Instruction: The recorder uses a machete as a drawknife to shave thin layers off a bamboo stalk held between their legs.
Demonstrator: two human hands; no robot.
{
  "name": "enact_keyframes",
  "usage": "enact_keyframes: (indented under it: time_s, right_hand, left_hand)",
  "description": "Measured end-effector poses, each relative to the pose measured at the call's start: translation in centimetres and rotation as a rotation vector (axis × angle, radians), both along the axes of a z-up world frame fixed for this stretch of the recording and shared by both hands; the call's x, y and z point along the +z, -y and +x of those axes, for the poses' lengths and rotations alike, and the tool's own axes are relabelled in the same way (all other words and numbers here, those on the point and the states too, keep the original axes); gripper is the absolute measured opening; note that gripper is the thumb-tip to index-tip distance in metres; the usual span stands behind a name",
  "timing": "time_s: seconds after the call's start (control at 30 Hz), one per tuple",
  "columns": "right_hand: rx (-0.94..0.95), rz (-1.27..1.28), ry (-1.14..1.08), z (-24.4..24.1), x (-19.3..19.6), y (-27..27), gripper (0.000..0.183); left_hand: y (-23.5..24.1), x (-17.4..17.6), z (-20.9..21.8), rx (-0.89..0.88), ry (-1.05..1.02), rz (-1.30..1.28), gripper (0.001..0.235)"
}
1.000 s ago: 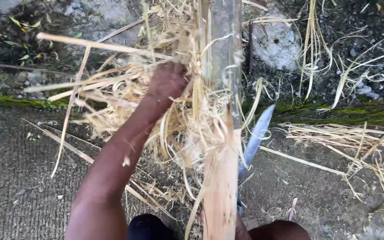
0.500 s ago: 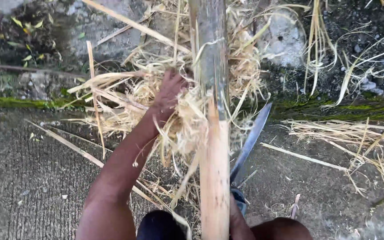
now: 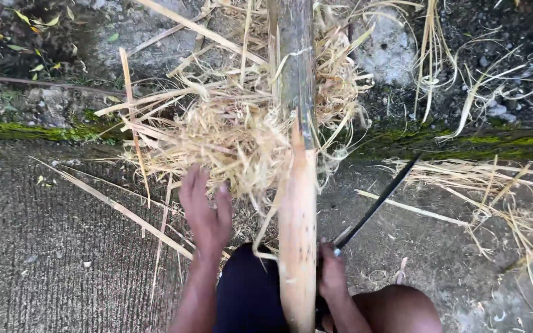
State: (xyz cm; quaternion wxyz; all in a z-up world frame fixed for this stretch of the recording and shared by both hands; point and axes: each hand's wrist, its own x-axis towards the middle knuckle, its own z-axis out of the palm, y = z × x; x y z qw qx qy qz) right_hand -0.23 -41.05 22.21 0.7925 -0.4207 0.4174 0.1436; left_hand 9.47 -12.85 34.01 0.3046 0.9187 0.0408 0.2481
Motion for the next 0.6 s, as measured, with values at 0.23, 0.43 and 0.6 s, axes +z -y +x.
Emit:
enact_keyframes:
  time_s: [0.23,0.43,0.6]
  right_hand:
    - [0.133,-0.708,0.214,5.0,6.8,3.7,0.028]
    - [0.416,-1.073,0.25,5.6,14.2,3.5,0.024]
    - [0.474,-1.127,0.472,6.6,19.2,5.0,0.032]
  left_hand:
    - [10.9,-2.6,-8.3,-0.008,-0.413,-0.512,0.1]
    - [12.8,-2.2,-6.8,-0.264,-0.492,-1.089,0.099]
    - [12.5,-5.8,-6.3,-0.269,-0.534,-1.133,0.104]
